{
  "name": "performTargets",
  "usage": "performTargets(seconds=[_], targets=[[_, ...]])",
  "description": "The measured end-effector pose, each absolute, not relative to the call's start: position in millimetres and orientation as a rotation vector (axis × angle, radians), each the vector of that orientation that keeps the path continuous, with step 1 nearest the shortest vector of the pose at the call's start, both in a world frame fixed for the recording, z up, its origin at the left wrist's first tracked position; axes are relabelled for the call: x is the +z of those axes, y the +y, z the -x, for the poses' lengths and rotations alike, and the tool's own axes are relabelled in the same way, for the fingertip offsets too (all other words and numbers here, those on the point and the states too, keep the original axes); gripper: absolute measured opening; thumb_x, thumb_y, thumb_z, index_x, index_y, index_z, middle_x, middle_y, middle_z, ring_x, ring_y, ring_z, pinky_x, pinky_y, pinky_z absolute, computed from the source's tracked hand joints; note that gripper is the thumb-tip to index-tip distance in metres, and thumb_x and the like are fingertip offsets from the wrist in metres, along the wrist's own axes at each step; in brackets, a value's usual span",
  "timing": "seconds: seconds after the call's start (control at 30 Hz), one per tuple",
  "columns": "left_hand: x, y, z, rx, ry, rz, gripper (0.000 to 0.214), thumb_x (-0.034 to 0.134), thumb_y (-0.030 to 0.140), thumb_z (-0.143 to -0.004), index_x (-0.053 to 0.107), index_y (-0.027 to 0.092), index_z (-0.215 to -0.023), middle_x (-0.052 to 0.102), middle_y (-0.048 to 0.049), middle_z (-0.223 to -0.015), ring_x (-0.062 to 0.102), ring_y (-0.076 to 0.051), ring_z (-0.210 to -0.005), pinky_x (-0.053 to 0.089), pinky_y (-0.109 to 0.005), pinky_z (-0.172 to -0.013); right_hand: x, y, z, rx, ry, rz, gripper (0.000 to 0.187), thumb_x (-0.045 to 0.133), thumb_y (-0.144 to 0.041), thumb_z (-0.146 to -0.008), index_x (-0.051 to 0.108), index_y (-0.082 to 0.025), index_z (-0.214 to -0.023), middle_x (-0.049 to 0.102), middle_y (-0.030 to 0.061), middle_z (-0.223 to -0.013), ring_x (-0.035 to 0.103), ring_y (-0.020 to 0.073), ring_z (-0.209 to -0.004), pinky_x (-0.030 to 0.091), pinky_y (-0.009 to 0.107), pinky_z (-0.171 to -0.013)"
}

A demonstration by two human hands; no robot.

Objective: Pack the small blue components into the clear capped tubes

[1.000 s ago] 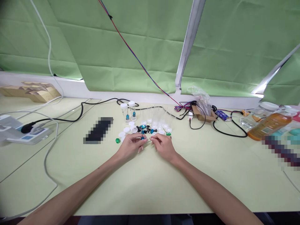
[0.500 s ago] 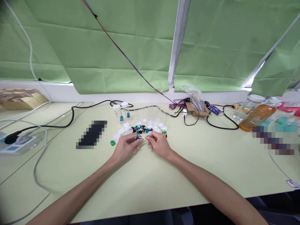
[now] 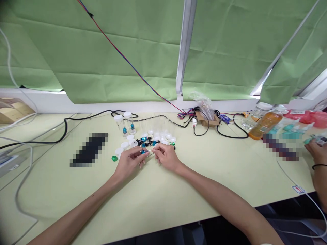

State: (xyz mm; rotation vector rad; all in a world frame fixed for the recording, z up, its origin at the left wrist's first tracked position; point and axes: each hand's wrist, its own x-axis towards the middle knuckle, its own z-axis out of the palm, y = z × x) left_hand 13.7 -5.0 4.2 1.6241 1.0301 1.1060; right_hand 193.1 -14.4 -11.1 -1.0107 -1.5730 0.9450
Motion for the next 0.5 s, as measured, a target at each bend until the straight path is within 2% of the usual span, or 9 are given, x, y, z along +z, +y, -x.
performTargets(seconds=[0.5], targets=[[3.2, -7.4, -15.6, 1.136, 1.042, -1.634, 0.023, 0.068, 0.041, -0.077, 0.069, 0.018, -0.074, 0.059, -0.0011, -0.064, 0.05, -0.011, -0.046, 0.038, -0.025, -0.045, -7.6, -13.9, -193.4, 1.014, -1.547, 1.035, 0.027, 0.057, -0.043, -0.088, 0.055, -0.02, -0.073, 0.052, -0.0054, -0.055, 0.049, 0.009, -0.039, 0.041, 0.021, -0.04]])
